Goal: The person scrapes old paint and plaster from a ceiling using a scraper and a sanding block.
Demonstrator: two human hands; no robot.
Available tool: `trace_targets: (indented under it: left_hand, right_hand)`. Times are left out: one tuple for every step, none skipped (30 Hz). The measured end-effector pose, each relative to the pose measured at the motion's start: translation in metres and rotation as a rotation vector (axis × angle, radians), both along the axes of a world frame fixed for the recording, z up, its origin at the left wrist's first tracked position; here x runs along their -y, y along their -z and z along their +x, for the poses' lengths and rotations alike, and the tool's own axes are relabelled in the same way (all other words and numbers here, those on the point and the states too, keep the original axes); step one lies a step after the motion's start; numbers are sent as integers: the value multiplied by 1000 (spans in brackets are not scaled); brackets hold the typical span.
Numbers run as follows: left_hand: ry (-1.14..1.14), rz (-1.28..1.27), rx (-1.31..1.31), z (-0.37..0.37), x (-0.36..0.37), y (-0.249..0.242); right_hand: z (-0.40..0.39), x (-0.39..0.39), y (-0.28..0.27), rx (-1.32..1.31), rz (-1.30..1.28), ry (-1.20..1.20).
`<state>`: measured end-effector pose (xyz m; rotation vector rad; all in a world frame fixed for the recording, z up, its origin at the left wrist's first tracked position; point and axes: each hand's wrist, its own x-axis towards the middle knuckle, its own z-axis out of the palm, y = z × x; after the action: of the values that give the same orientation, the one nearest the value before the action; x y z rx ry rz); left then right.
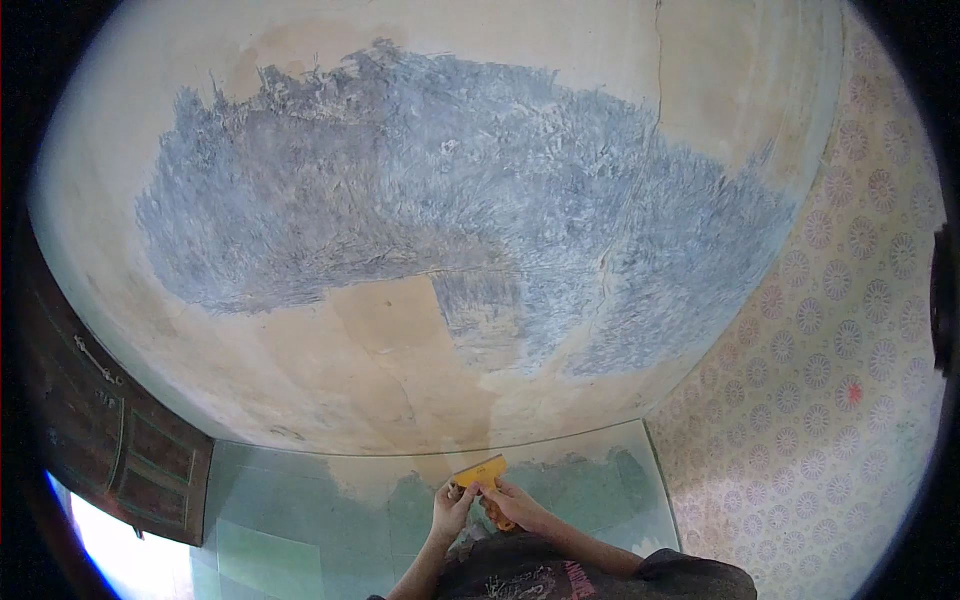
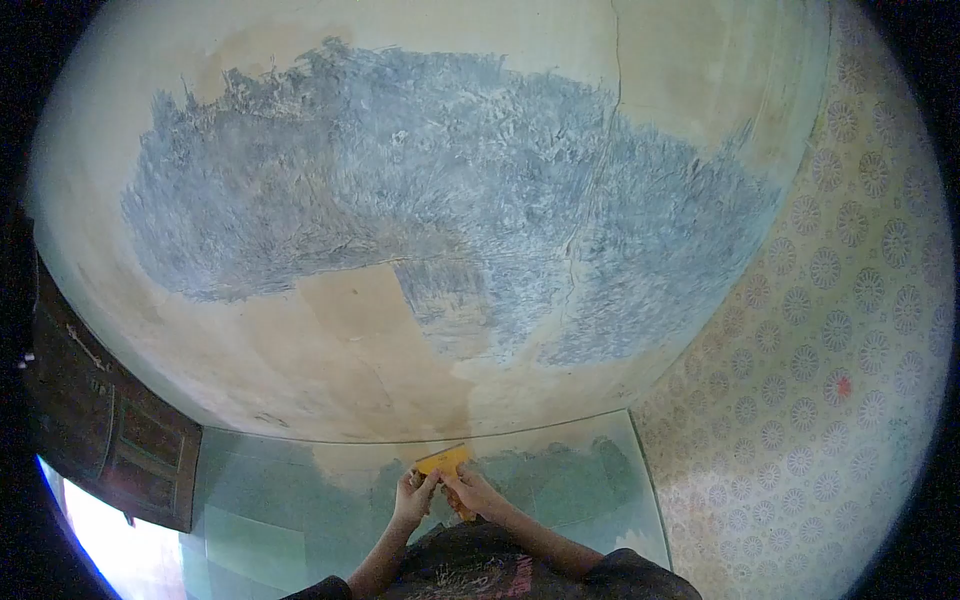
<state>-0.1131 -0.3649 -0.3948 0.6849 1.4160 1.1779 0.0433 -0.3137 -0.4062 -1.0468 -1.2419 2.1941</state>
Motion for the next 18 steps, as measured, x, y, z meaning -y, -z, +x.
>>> trace_targets:
  left_hand:
    - [-7, 6, 25, 0, -2, -3]
    - [-12, 4, 21, 0, -6, -4]
    - [-50, 85, 50, 2, -11, -4]
    - [-87, 168, 79, 3, -16, -4]
    - [-93, 169, 77, 2, -19, -2]
    - [-94, 170, 47, 0, -24, -2]
    - [-95, 170, 18, -1, -28, -1]
    - [-101, 171, 16, -1, -31, -1]
    - [-104, 153, 29, -1, -33, -2]
    - [-108, 134, 43, 1, -35, -4]
    - [-116, 133, 42, 4, -37, -4]
    - [-126, 143, 43, 6, -38, -5]
    - [-135, 155, 43, 8, -41, -6]
    - [-141, 158, 40, 10, -43, -6]
    - [-142, 135, 36, 13, -45, -7]
    - [-142, 112, 32, 16, -48, -7]
    - [-147, 114, 30, 19, -51, -9]
    - [-145, 116, 34, 22, -56, -10]
  right_hand:
    - [-2, -2, -3, -4, -5, -6]
    - [-5, -5, -6, 9, -2, 16]
    - [-8, -7, -11, 23, 1, 38]
    - [-10, -11, -12, 21, 2, 32]
    - [-12, -14, -13, -2, -2, 17]
    - [-13, -20, -15, -25, -2, 2]
    - [-14, -25, -17, -26, 0, -4]
    - [-15, -30, -19, -6, -26, -8]
    - [-15, -35, -20, 15, -54, -11]
    - [-14, -39, -21, 15, -55, -18]
    - [-14, -43, -21, 36, -51, -26]
    - [-14, -48, -24, 56, -47, -33]
    - [-12, -51, -26, 53, -45, -41]
    - [-9, -54, -29, 65, -58, -63]
    - [-5, -57, -32, 79, -71, -83]
    - [-3, -62, -27, 77, -69, -89]
    - [0, -66, -17, 43, -94, -95]
    - [3, -71, -15, 9, -118, -102]
